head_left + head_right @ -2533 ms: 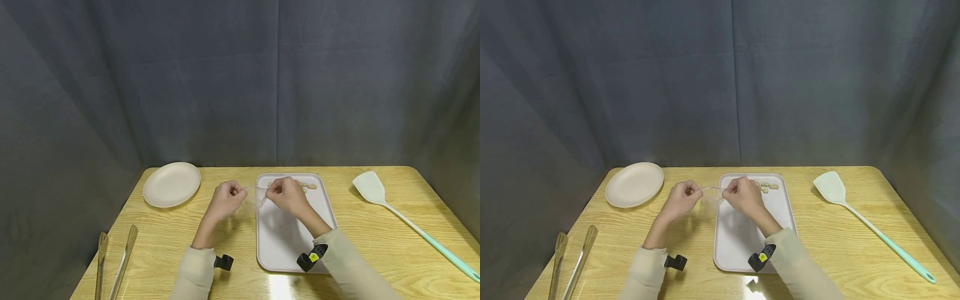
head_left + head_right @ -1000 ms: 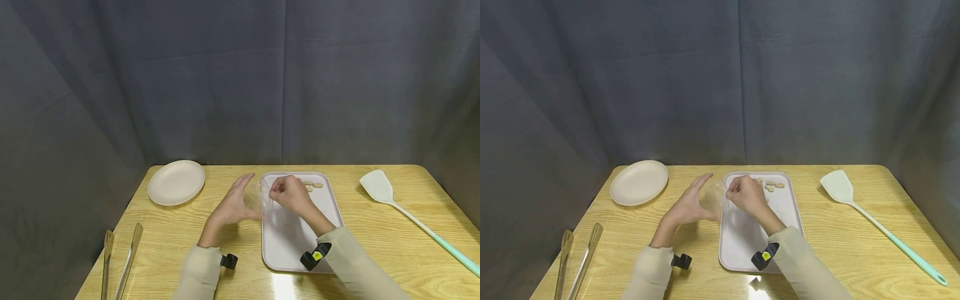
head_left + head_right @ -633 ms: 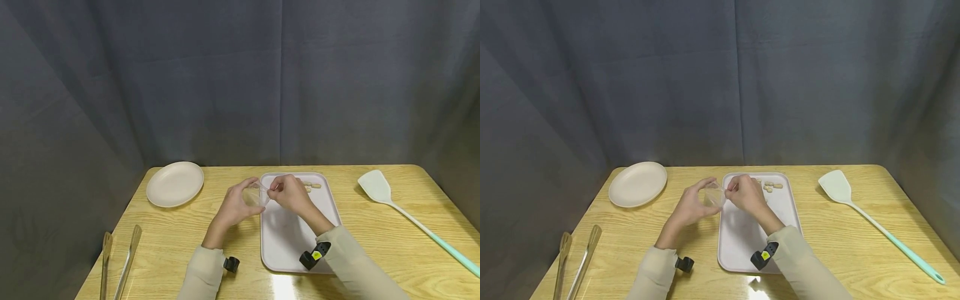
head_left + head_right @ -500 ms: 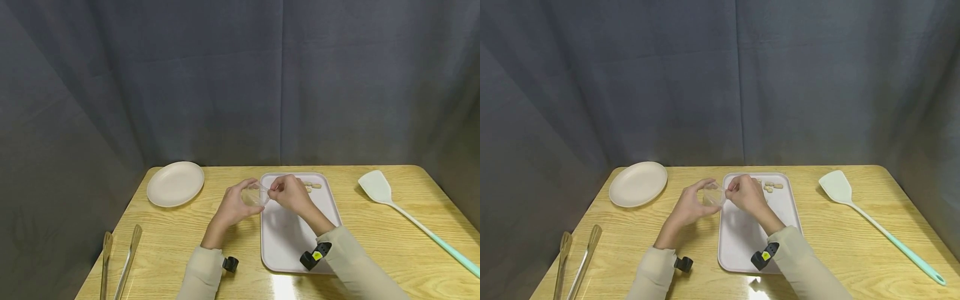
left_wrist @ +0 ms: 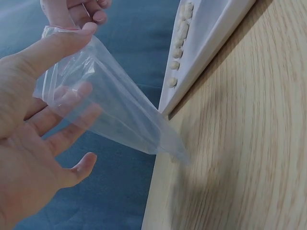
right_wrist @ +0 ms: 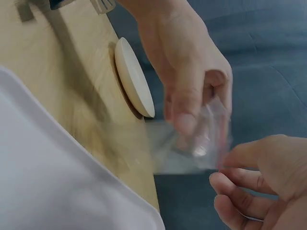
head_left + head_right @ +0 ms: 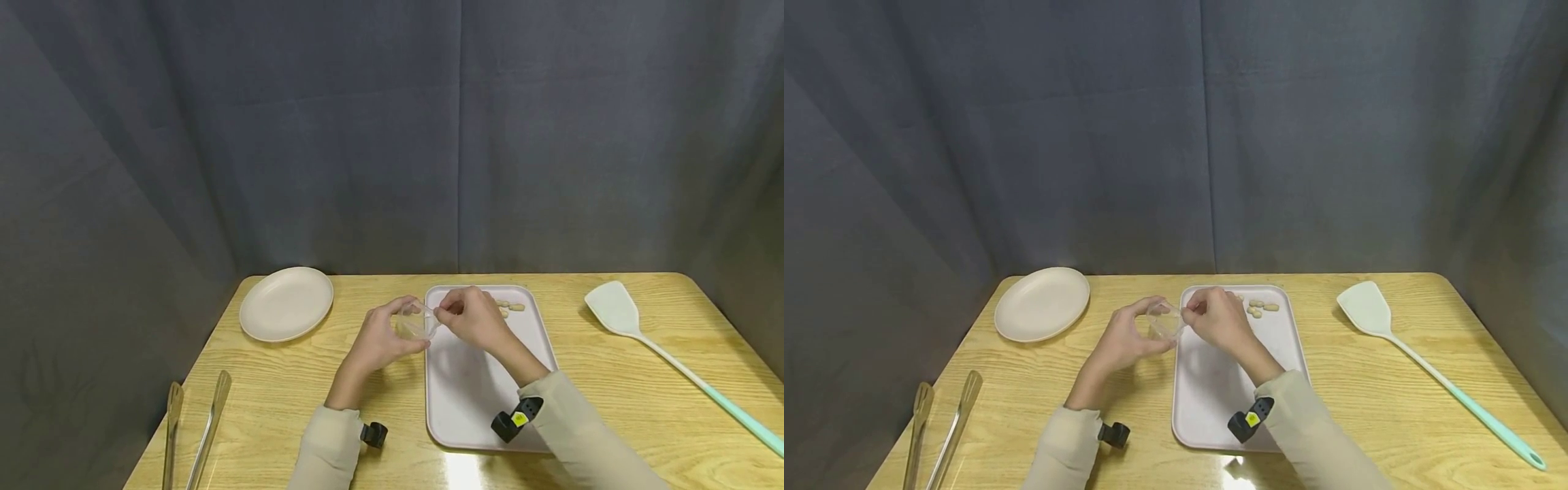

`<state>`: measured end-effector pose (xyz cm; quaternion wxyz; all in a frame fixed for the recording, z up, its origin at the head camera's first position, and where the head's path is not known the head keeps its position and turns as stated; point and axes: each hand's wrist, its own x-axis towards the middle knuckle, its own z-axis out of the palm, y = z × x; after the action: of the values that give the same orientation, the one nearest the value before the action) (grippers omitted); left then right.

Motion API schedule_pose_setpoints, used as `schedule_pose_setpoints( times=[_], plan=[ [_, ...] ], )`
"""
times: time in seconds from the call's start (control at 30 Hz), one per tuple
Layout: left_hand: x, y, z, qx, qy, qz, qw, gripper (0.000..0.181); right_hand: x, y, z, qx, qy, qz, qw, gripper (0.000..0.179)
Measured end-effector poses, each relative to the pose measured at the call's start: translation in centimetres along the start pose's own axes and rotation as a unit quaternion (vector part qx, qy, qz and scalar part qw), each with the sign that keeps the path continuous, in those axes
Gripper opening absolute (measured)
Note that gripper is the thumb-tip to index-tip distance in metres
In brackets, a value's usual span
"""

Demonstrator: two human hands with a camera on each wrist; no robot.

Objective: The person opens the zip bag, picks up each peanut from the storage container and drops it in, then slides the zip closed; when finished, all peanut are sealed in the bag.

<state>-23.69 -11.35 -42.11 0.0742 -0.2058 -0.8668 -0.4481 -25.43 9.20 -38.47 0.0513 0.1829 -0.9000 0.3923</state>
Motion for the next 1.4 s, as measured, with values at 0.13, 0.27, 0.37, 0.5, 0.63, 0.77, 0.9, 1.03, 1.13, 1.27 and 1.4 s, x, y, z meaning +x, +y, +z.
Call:
schedule_pose_setpoints(
  times=[0.13, 0.27, 0.37, 0.5, 0.63, 0.77, 0.9, 1.03, 1.13, 1.27, 1.4],
  plan=[
    [-0.1, -0.1, -0.1, -0.002, 0.001, -0.002, 1.0, 0.07, 0.8, 1.5, -2.1, -0.034, 0.011, -0.003, 0.9994, 0.009],
    [-0.1, -0.2, -0.1, -0.011, -0.001, -0.009, 0.9999, 0.07, 1.8, 4.7, -4.9, -0.109, 0.015, 0.006, 0.994, 0.01],
    [-0.1, -0.2, -0.2, -0.024, -0.006, -0.015, 0.9996, 0.07, 2.1, 7.6, -6.2, -0.171, -0.008, 0.024, 0.985, 0.01],
    [0.0, -0.1, -0.1, -0.036, -0.013, -0.015, 0.9992, 0.067, 2.0, 11.4, -6.6, -0.256, -0.039, 0.042, 0.965, 0.01],
    [0.0, -0.1, 0.0, -0.04, -0.017, -0.01, 0.999, 0.065, 1.4, 13.9, -5.9, -0.292, -0.051, 0.064, 0.9529, 0.014],
    [-0.1, -0.1, 0.1, -0.041, -0.016, -0.008, 0.999, 0.064, 1.0, 15.1, -5.2, -0.291, -0.035, 0.066, 0.9537, 0.014],
    [-0.2, 0.0, 0.0, -0.041, -0.016, -0.014, 0.9989, 0.065, 0.9, 15.4, -4.9, -0.287, -0.024, 0.059, 0.9558, 0.013],
    [-0.3, 0.1, 0.0, -0.037, -0.018, -0.016, 0.9991, 0.068, 0.9, 15.1, -4.8, -0.289, -0.025, 0.059, 0.9553, 0.01],
    [-0.2, 0.1, -0.1, -0.035, -0.017, -0.019, 0.9991, 0.069, 0.9, 14.9, -4.7, -0.289, -0.025, 0.06, 0.9552, 0.01],
    [-0.2, 0.0, -0.1, -0.039, -0.019, -0.027, 0.9987, 0.067, 0.9, 14.7, -4.8, -0.286, -0.028, 0.06, 0.9559, 0.011],
    [-0.3, 0.0, -0.1, -0.042, -0.02, -0.027, 0.9985, 0.067, 0.8, 14.7, -5.1, -0.285, -0.028, 0.05, 0.957, 0.012]
  ],
)
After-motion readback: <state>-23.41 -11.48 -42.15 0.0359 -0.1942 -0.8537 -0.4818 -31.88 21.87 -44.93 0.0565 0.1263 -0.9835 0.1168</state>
